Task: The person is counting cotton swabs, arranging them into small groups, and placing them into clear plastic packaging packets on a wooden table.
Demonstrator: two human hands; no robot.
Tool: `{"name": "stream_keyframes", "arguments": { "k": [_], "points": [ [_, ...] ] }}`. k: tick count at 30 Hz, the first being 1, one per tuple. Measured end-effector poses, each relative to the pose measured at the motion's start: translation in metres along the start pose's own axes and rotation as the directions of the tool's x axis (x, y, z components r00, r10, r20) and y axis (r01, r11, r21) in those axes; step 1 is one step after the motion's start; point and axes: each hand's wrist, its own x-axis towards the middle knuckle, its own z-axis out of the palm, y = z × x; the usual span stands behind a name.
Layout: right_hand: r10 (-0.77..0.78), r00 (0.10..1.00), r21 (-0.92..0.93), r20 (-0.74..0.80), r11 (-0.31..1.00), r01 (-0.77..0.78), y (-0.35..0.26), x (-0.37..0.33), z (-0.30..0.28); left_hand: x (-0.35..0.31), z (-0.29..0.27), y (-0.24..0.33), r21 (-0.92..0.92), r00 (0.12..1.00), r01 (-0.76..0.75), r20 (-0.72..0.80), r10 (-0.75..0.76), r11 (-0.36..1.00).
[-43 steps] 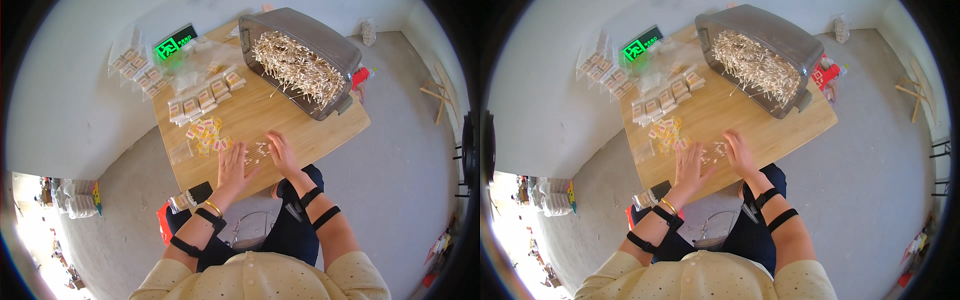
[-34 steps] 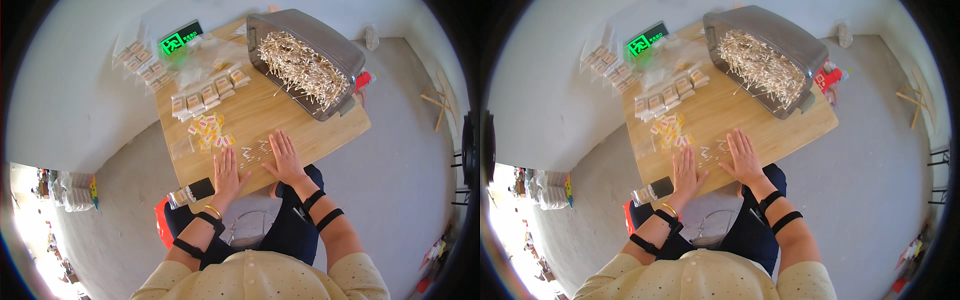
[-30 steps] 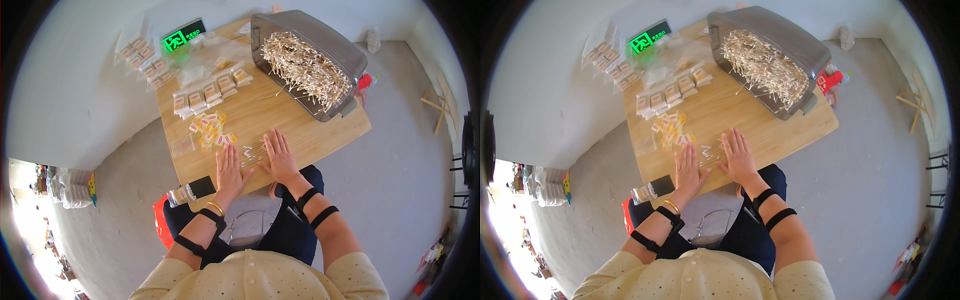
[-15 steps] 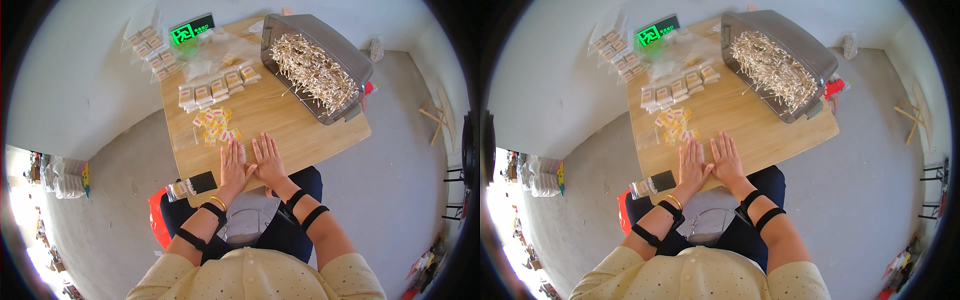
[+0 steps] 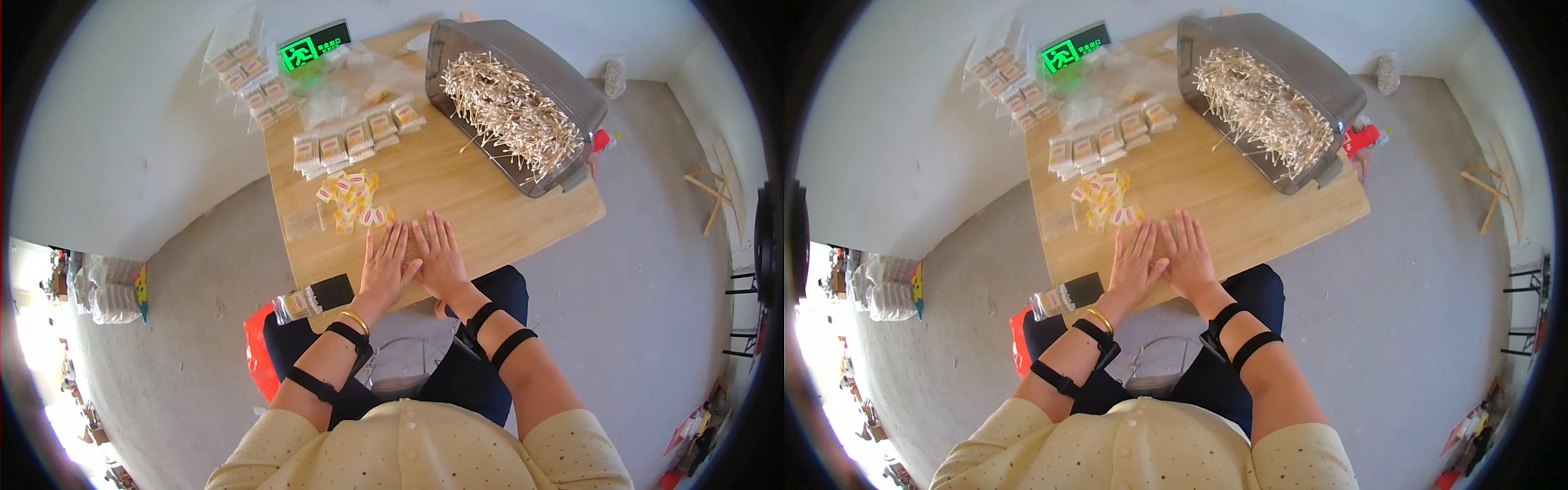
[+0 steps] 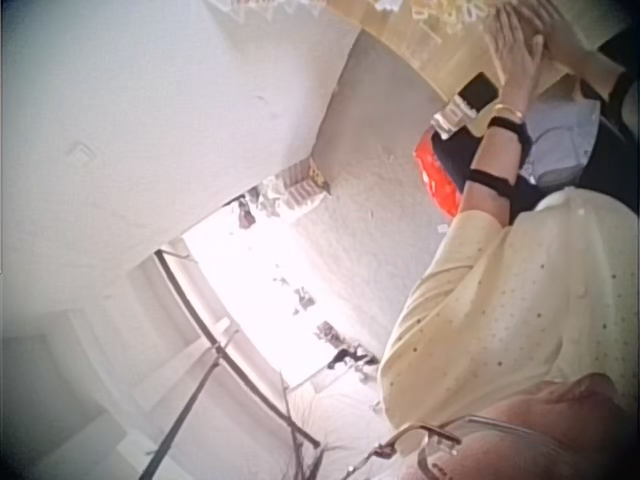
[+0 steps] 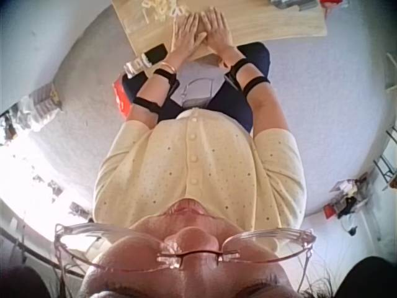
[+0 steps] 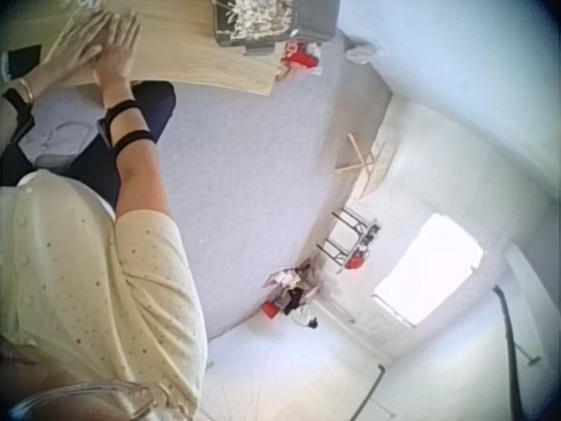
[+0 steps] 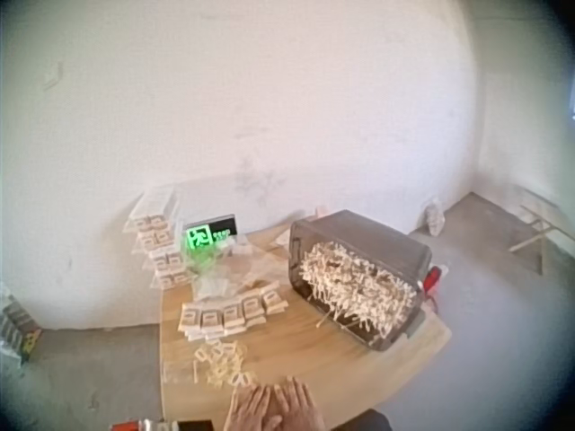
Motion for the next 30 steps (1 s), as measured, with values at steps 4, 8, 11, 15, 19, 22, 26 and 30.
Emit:
{"name": "stream_keyframes", "arguments": {
  "k": [4,8,11,15,19,22,26,30],
  "points": [
    [0.017,0.999,-0.081,0.050,0.997,-0.013,0.001,0.001,0.003,-0.009,-0.007,0.000,-0.123,0.993,0.062,-0.095,-0.074,0.991],
    [0.024,0.999,-0.020,0.040,1.000,-0.023,0.002,0.001,0.000,-0.041,-0.017,0.000,-0.182,0.992,0.054,-0.103,-0.074,0.982],
    [0.023,0.998,-0.004,0.055,1.000,-0.023,0.002,0.001,-0.003,-0.054,-0.014,0.004,-0.245,0.987,0.019,-0.153,-0.058,0.969],
    [0.019,0.997,0.015,0.069,1.000,-0.020,0.002,0.002,-0.005,-0.056,-0.011,0.007,-0.245,0.985,0.022,-0.159,-0.062,0.969],
    [0.022,0.998,0.014,0.067,1.000,-0.023,0.002,0.002,-0.005,-0.055,-0.009,0.006,-0.234,0.986,0.016,-0.158,-0.054,0.972],
    [0.016,0.998,0.009,0.066,1.000,-0.017,0.002,0.003,-0.006,-0.053,-0.009,0.007,-0.226,0.984,0.028,-0.165,-0.067,0.974],
    [0.021,0.997,0.003,0.079,1.000,-0.022,0.001,0.003,-0.006,-0.051,-0.007,0.010,-0.192,0.980,0.037,-0.187,-0.074,0.981],
    [0.021,0.998,0.016,0.064,1.000,-0.022,0.003,0.002,-0.004,-0.051,-0.006,0.010,-0.187,0.980,0.034,-0.186,-0.069,0.982]
  ]
}}
